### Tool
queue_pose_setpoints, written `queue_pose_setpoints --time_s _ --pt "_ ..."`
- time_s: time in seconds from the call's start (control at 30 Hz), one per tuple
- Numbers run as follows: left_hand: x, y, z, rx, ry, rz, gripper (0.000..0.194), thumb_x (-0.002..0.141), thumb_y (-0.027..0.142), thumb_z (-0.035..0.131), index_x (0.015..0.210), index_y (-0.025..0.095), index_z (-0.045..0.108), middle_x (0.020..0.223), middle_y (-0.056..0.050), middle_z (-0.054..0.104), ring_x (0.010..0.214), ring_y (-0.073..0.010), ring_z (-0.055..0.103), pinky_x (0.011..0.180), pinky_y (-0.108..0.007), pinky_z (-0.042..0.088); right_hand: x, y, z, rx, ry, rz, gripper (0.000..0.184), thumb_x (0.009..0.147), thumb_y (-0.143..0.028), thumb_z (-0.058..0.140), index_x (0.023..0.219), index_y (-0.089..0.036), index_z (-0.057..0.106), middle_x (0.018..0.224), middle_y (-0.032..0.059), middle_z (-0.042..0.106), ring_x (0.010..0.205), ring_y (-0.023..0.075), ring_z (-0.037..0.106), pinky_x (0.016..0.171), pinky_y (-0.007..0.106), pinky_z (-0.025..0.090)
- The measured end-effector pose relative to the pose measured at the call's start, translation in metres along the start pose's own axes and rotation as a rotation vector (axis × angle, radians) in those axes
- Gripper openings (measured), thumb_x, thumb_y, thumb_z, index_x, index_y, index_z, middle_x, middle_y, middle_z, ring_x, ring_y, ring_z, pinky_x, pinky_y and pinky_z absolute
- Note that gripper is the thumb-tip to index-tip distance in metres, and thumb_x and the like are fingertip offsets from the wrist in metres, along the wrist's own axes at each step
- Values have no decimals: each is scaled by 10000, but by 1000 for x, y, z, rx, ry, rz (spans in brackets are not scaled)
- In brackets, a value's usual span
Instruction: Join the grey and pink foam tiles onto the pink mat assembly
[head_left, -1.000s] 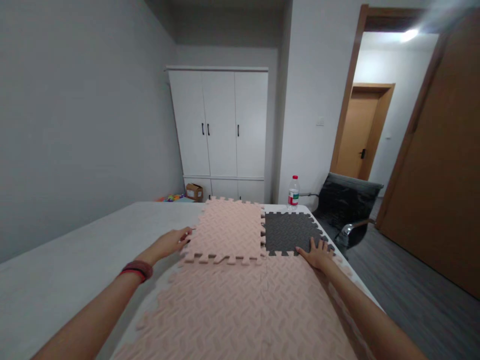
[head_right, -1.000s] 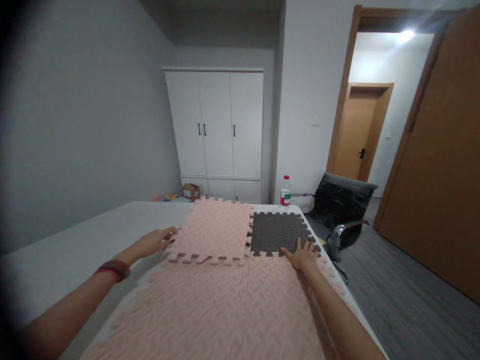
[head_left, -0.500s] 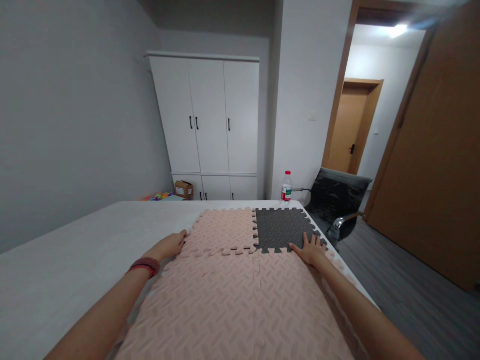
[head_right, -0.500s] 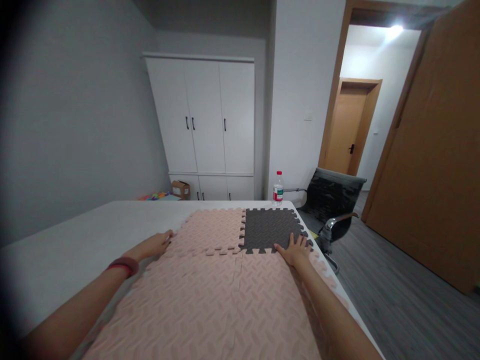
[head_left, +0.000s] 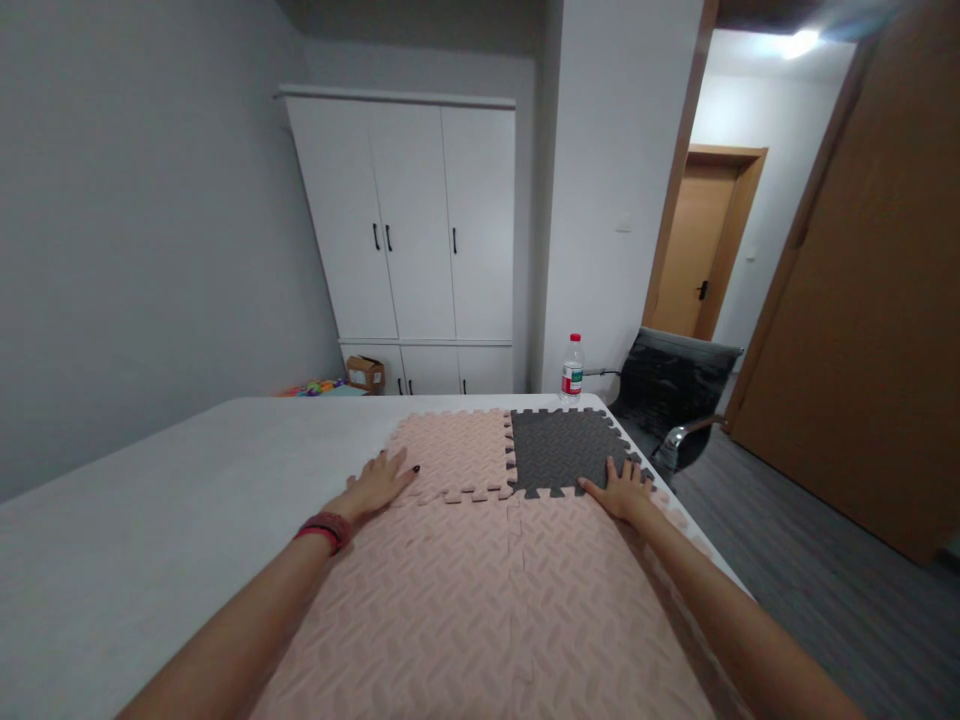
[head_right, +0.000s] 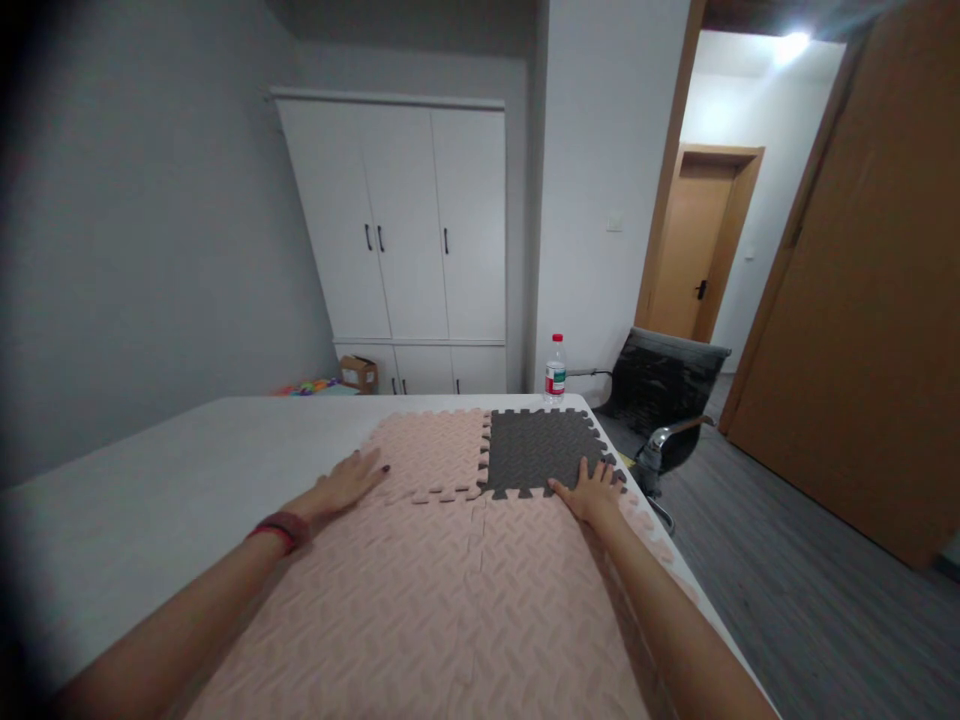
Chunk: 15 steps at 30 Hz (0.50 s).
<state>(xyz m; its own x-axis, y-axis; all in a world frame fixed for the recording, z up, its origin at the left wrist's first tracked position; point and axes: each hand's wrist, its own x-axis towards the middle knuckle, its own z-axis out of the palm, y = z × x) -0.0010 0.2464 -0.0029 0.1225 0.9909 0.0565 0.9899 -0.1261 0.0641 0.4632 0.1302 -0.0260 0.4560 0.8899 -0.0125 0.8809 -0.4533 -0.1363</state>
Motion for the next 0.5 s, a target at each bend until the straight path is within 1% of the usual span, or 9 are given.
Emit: queue_pose_setpoints --time_s 0.03,0.1,0.2,0.3,0.37,0.4,0.47,0.5 --pt "-2 5 6 -8 -13 10 725 809 699 241 1416 304 216 1487 -159 227 1342 -386 222 986 -629 260 0 0 1 -1 0 -2 1096 647 -873 163 1448 -126 149 1485 221 142 1358 385 46 1032 562 49" --pt "-7 11 15 -23 -35 32 732 786 728 213 1409 343 215 1505 -150 174 1370 -390 124 1003 -641 199 -1 0 1 -15 -6 2 1088 655 -868 165 1449 -125 141 1484 222 143 1358 386 47 1030 565 53" --pt "-10 11 18 -40 -54 55 716 778 734 216 1401 381 205 1516 -125 148 1381 -370 87 1024 -630 154 -3 0 -4 -51 -43 16 1059 680 -846 195 1450 -122 132 1482 228 148 1356 390 64 1023 579 63" --pt "-12 8 15 -55 -65 65 767 743 771 234 1402 380 199 1522 -123 121 1380 -379 67 1022 -638 140 -3 -12 -20 -72 -64 -9 1045 706 -806 282 1424 -52 204 1445 284 202 1332 434 123 1002 623 50" --pt "-13 7 12 -62 -68 65 813 716 797 246 1405 369 197 1522 -126 113 1379 -385 56 1022 -641 133 -1 -35 -35 -60 -41 -94 979 747 -752 315 1409 -34 238 1443 287 205 1332 428 131 1004 625 42" --pt "-14 8 11 -64 -70 64 825 709 803 248 1406 364 200 1522 -127 113 1379 -386 52 1024 -640 131 0 -52 -43 -44 -24 -162 925 779 -721 296 1413 -51 233 1460 262 187 1343 401 118 1016 608 52" --pt "-15 9 9 -67 -73 60 828 709 802 252 1406 356 209 1521 -129 115 1379 -388 48 1028 -635 128 1 -95 -53 5 12 -326 801 839 -661 206 1435 -126 188 1505 171 127 1373 309 71 1051 534 89" --pt "-16 10 8 -67 -74 60 824 713 798 257 1406 354 212 1520 -130 117 1378 -390 49 1030 -633 126 -1 -119 -54 32 25 -412 756 856 -639 168 1441 -160 165 1520 123 96 1383 260 45 1066 484 103"
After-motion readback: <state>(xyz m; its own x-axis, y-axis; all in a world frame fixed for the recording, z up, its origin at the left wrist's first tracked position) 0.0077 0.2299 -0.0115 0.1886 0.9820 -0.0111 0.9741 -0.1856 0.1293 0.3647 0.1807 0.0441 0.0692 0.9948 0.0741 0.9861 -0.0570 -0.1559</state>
